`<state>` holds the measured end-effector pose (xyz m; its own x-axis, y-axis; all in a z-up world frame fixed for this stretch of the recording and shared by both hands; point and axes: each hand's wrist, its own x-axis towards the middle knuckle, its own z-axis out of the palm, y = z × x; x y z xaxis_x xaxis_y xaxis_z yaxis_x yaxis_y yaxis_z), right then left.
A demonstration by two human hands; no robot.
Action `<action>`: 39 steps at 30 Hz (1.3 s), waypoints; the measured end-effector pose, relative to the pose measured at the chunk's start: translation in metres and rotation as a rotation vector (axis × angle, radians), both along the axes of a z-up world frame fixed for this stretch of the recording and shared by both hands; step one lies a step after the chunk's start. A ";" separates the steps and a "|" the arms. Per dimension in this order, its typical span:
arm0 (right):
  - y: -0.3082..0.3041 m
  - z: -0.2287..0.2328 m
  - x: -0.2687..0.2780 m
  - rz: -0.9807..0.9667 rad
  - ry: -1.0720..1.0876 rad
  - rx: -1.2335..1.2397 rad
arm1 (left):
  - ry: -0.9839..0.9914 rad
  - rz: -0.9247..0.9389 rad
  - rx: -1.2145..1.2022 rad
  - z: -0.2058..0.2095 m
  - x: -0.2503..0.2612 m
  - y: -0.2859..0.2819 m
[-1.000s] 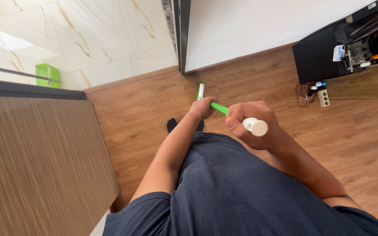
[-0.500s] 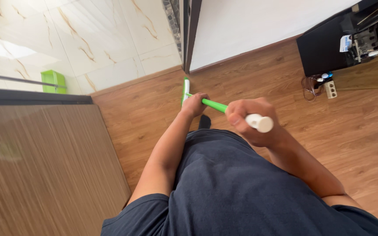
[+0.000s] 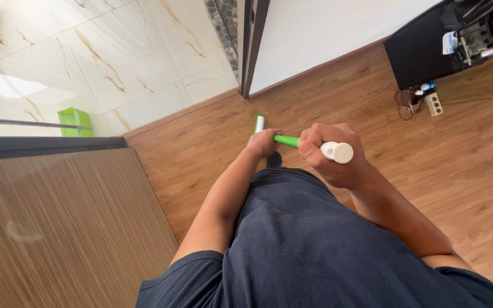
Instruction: The person cleans the floor by pushing a squeegee across the tiled and wooden surfaces, moving from a tiled area with a white curtain toward a wooden floor section.
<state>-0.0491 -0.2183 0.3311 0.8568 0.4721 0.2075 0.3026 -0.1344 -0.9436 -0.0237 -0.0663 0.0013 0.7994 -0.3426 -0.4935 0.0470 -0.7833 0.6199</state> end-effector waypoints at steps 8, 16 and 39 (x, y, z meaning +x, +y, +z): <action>0.023 -0.009 -0.014 0.068 0.057 0.142 | -0.118 0.105 -0.028 -0.008 -0.006 0.053; 0.019 0.006 -0.012 0.014 -0.089 0.187 | -0.158 0.039 -0.150 0.004 -0.001 0.037; -0.043 0.001 0.005 0.097 -0.010 0.098 | -0.152 0.118 -0.060 -0.011 0.007 -0.013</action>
<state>-0.0446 -0.2612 0.3318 0.8057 0.5298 0.2649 0.3192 -0.0115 -0.9476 -0.0162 -0.0795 -0.0093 0.8995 -0.2672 -0.3457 0.0388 -0.7391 0.6724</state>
